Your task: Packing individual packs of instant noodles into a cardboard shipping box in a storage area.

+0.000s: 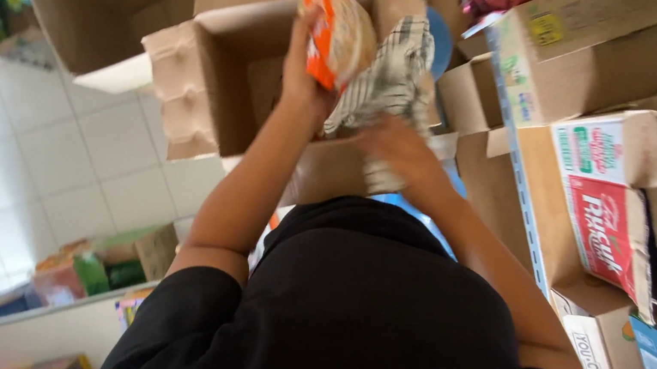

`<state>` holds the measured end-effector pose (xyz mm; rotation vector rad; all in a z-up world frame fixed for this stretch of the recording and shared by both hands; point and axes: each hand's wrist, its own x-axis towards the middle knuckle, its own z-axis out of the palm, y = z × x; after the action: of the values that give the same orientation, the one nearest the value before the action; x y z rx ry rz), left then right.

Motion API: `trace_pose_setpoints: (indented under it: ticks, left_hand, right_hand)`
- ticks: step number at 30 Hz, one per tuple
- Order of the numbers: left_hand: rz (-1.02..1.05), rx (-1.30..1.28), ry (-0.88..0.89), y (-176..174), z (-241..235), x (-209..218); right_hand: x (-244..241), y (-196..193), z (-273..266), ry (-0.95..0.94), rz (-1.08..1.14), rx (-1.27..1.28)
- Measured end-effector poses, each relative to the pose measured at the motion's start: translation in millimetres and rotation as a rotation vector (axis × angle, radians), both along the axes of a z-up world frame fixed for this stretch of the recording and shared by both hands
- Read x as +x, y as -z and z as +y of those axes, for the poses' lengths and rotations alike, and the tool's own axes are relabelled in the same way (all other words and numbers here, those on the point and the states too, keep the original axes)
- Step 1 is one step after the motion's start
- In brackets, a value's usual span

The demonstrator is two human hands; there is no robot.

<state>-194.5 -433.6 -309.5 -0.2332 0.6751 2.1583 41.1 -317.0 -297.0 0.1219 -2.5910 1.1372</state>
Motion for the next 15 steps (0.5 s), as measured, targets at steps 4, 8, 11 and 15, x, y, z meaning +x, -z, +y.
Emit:
trace_pose_setpoints:
  ticks: [4,8,11,15]
  left_hand:
    - [0.328,-0.264,-0.103,86,-25,-66]
    - [0.662,-0.916,0.175,223,-26,-87]
    - [1.151,-1.562,0.781,243,-17,-66]
    - [1.358,-1.605,1.016,257,-4,-35]
  right_hand:
    - [59,20,49,0.376,0.012,-0.362]
    - [90,-31,74,0.645,0.146,-0.18]
    - [106,-39,79,0.876,0.025,-0.069]
    - [119,-49,80,0.918,0.011,-0.025]
